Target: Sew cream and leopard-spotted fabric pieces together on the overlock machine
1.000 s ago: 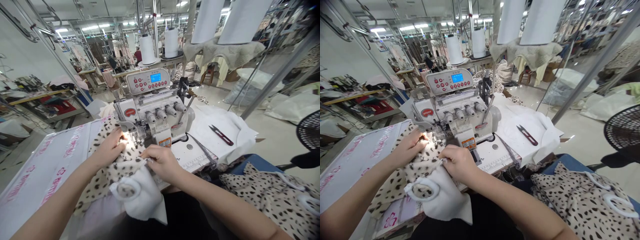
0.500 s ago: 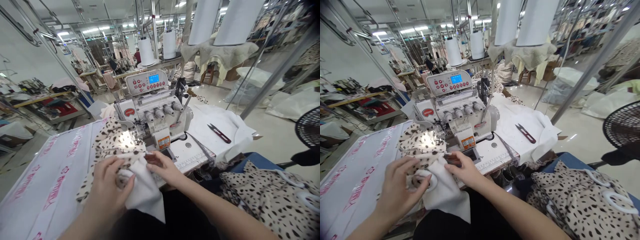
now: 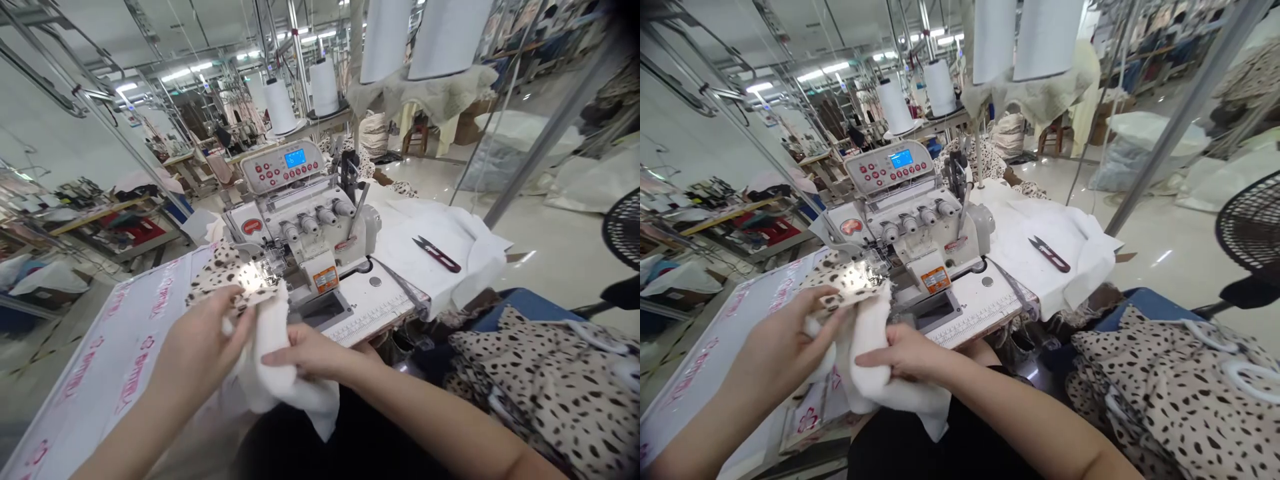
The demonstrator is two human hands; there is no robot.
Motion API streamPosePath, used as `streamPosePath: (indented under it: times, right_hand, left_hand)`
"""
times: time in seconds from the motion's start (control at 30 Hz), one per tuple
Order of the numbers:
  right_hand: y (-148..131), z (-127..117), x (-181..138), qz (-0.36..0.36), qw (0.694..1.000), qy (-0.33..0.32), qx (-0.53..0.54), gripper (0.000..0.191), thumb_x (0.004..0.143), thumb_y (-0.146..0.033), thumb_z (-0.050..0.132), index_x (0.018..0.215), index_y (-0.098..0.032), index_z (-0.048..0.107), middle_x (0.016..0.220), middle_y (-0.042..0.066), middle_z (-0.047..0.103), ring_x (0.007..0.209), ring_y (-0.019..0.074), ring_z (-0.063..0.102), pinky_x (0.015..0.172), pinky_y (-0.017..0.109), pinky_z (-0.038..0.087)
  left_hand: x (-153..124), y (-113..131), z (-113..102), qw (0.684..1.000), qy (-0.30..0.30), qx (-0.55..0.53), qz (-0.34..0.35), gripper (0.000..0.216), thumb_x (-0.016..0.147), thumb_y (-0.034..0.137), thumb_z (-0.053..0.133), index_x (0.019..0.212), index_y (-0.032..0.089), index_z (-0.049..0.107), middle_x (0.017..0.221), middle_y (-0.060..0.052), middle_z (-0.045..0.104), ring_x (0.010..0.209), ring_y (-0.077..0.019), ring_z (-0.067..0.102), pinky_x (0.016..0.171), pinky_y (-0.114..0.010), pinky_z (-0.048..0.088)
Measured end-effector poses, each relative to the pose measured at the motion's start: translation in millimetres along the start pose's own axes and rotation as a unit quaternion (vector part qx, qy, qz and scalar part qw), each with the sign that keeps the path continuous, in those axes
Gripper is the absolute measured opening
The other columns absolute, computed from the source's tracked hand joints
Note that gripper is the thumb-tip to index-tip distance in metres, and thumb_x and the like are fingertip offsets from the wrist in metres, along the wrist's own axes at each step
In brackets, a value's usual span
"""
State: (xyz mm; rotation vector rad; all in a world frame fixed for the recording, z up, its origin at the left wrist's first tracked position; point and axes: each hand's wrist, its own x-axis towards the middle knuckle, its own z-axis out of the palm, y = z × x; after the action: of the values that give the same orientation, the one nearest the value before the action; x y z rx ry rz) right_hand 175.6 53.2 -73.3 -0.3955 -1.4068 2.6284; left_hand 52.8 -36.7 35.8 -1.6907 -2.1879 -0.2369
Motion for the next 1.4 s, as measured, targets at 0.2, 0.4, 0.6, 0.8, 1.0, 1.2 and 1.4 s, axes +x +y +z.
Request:
streamPosePath:
  times: [0.2, 0.4, 0.6, 0.8, 1.0, 1.2, 1.4]
  right_hand:
    - [13, 14, 3, -0.134, 0.984, 0.093, -0.065, 0.023, 0.071, -0.035, 0.064, 0.076, -0.014, 0.056, 0.063, -0.002, 0.052, 0.054, 0.0097, 0.047, 0.05, 0.021, 0.038]
    - [20, -4, -13, -0.195, 0.953, 0.143, -0.181, 0.027, 0.081, -0.038, 0.051, 0.066, -0.015, 0.048, 0.058, -0.004, 0.039, 0.056, 0.0093, 0.037, 0.05, 0.02, 0.03]
    - [16, -4, -22, -0.212, 0.938, 0.15, -0.231, 0.034, 0.082, -0.036, 0.05, 0.058, -0.017, 0.036, 0.058, -0.005, 0.031, 0.057, 0.0088, 0.033, 0.052, 0.02, 0.028]
    - [17, -5, -36, -0.203, 0.923, 0.162, -0.284, 0.033, 0.084, -0.033, 0.049, 0.059, -0.017, 0.033, 0.057, -0.005, 0.034, 0.056, 0.0087, 0.033, 0.052, 0.021, 0.026]
    - [12, -12, -27, -0.217, 0.905, 0.181, -0.317, 0.037, 0.084, -0.036, 0.048, 0.058, -0.018, 0.031, 0.055, -0.005, 0.032, 0.055, 0.0089, 0.033, 0.051, 0.021, 0.026]
    - [-5, -18, -13, -0.214, 0.891, 0.19, -0.354, 0.035, 0.083, -0.033, 0.048, 0.056, -0.017, 0.033, 0.054, -0.005, 0.031, 0.054, 0.0089, 0.031, 0.048, 0.02, 0.025]
    - [-3, -21, -22, -0.169, 0.923, 0.142, -0.314, 0.017, 0.076, -0.03, 0.059, 0.081, -0.014, 0.061, 0.072, -0.001, 0.058, 0.068, 0.014, 0.051, 0.06, 0.021, 0.038]
  left_hand:
    - [1, 14, 14, 0.991, -0.038, 0.073, 0.102, 0.03, 0.082, 0.032, 0.047, 0.108, 0.023, 0.06, 0.066, -0.001, 0.063, 0.061, -0.0201, 0.059, 0.059, -0.032, 0.042]
    - [2, 12, 24, 0.989, 0.031, 0.016, 0.141, 0.027, 0.087, 0.025, 0.038, 0.091, 0.013, 0.063, 0.078, -0.006, 0.057, 0.072, -0.0171, 0.056, 0.064, -0.028, 0.044]
    - [-5, 22, 31, 0.983, 0.067, 0.044, 0.168, 0.024, 0.086, 0.021, 0.043, 0.1, 0.014, 0.061, 0.065, -0.001, 0.053, 0.06, -0.0139, 0.052, 0.052, -0.025, 0.038]
    - [-11, 25, 32, 0.964, 0.078, 0.114, 0.227, 0.026, 0.082, 0.012, 0.046, 0.103, 0.009, 0.06, 0.067, -0.003, 0.057, 0.061, -0.015, 0.054, 0.05, -0.027, 0.038]
    - [2, 31, 28, 0.96, 0.036, 0.155, 0.229, 0.029, 0.073, 0.001, 0.046, 0.098, 0.005, 0.061, 0.069, -0.005, 0.059, 0.064, -0.0172, 0.056, 0.051, -0.027, 0.043]
    - [21, 44, 27, 0.973, -0.055, 0.176, 0.142, 0.024, 0.077, 0.003, 0.042, 0.089, 0.007, 0.063, 0.069, -0.006, 0.061, 0.066, -0.0188, 0.059, 0.051, -0.027, 0.043]
    - [-21, 31, 23, 0.998, 0.02, -0.053, 0.003, 0.045, 0.081, 0.043, 0.05, 0.117, 0.018, 0.044, 0.095, -0.007, 0.061, 0.082, -0.0194, 0.06, 0.064, -0.029, 0.048]
